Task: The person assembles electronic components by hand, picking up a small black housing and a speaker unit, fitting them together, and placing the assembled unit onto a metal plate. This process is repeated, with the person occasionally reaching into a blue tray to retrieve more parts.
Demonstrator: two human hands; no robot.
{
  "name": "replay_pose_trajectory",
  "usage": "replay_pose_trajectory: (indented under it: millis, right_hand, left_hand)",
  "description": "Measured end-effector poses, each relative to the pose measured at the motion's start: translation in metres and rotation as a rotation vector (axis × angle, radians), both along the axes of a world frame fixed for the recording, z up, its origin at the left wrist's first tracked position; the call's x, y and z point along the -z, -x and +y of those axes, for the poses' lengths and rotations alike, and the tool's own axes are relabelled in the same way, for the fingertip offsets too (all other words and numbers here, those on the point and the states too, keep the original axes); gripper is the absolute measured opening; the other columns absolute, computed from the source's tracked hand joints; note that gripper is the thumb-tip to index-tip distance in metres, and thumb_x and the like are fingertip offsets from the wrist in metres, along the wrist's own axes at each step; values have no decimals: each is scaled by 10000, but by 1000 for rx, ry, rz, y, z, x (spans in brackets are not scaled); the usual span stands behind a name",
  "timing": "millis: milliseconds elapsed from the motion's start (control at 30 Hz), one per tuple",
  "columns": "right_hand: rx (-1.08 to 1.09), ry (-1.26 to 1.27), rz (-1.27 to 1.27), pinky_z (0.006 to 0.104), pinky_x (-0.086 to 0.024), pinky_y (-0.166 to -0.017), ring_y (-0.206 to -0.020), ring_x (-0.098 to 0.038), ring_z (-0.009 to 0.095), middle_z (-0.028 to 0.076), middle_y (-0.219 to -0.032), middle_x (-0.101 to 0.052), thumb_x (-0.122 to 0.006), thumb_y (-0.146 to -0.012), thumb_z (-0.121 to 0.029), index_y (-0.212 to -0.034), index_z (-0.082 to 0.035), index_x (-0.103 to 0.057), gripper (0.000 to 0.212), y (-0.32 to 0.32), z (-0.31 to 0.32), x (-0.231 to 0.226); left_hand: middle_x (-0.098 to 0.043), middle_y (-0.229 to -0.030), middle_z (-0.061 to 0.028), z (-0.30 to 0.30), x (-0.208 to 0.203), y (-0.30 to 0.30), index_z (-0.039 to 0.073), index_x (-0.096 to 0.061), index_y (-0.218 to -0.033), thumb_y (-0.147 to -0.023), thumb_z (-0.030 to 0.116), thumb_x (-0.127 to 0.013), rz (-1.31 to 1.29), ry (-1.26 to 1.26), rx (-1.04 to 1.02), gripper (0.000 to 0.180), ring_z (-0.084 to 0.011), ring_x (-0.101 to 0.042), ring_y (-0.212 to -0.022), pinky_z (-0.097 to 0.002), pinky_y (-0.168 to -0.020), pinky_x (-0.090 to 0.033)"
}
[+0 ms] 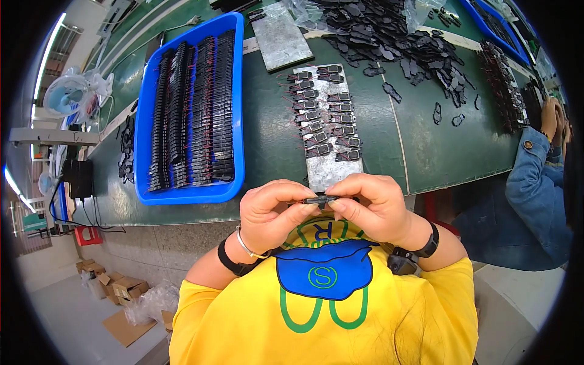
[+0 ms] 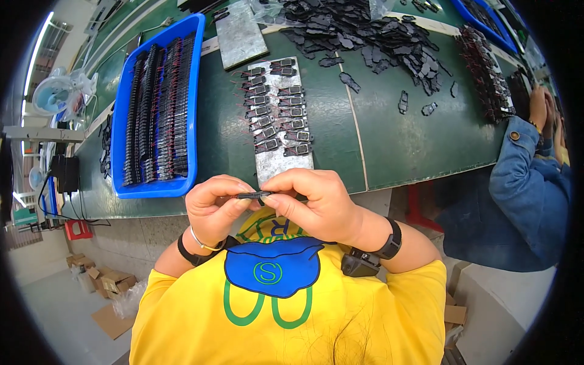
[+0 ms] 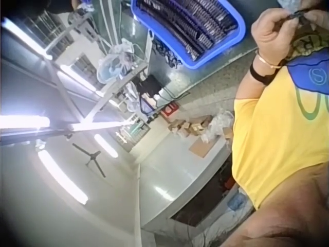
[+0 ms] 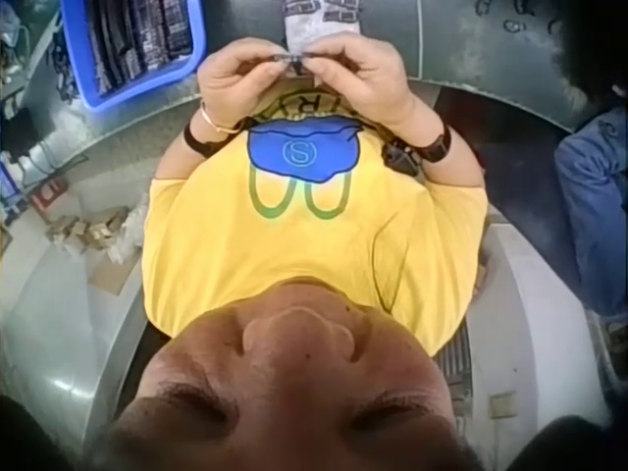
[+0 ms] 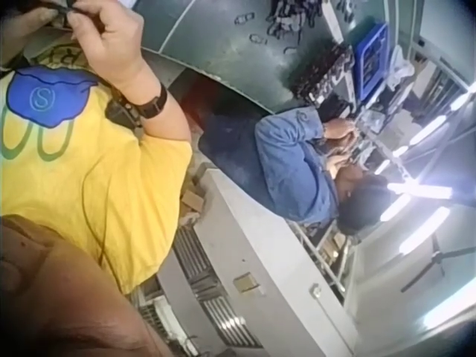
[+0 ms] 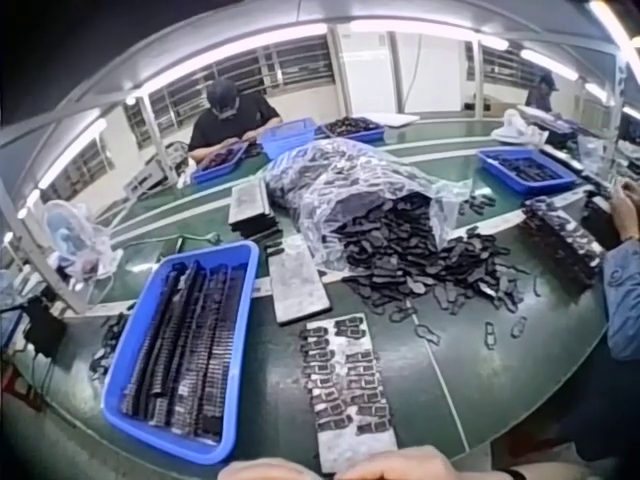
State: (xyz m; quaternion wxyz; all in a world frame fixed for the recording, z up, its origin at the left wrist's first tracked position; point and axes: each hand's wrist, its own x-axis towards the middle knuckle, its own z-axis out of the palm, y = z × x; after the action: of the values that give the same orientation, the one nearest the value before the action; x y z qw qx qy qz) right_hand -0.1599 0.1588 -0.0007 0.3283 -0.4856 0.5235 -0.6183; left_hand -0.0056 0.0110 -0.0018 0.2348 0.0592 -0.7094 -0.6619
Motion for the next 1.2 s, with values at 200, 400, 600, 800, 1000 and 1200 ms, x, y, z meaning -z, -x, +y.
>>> replay_pose_trajectory:
  millis: [200,400,600,800,1000,1200]
  right_hand:
    - [140,172,442,276,-490,-543,-629,-652,184,124,-776,-657,-675,-829,-49,-950,8,-598,154,2,-8,4]
    - [228,298,650,322,-488,-529,-591,-626,255,108,-724,-624,-720,-782,-70,-993,8,-593,258,2,-13,4]
    - [85,143,301,315,-495,-540,-606,-638,241,108,-748,-641,-737,-772,-81,-1032,15,-602,308,-2,-14,-2]
    - [43,99,302,295,-500,-558,-613,-657,231,121,-767,-666,-717,-781,-53,-1007,19,-632,252,-4,-16,-6]
    - [83,162,427,300,-500,-554,-605,-656,240,120,-741,-661,-693,-786,-33,-937,10,-639,166,-3,-16,-6]
    - [111,211,559,321,-490,-527,-590,-643,260,119,-721,-650,-692,-782,-42,-886,-1,-626,130,-4,-16,-3]
  left_hand:
    - [-656,-818,-85,-3,-3,1,-24,-644,-931,-842,-8,-663,-52,270,-37,93,-127,-650,-720,-225,-639,-521]
    - [-634,-834,-88,0,7,3,-31,-630,-950,-873,36,-651,-20,3,-40,104,-122,-614,-685,-228,-613,-504]
    - [-635,-848,-72,4,14,0,-24,-627,-985,-867,-3,-646,41,-387,-39,121,-122,-637,-753,-229,-668,-522]
    - [-645,-923,-97,0,14,-5,-21,-633,-987,-848,0,-668,57,-149,-54,144,-134,-634,-780,-243,-689,-521]
    - [-651,-1005,-138,1,-3,-6,8,-653,-1014,-800,-7,-701,-18,-124,-121,220,-182,-637,-821,-282,-713,-519]
    - [-668,-916,-130,-16,-34,0,-1,-654,-1007,-725,-4,-744,42,659,-79,296,-227,-646,-757,-302,-662,-519]
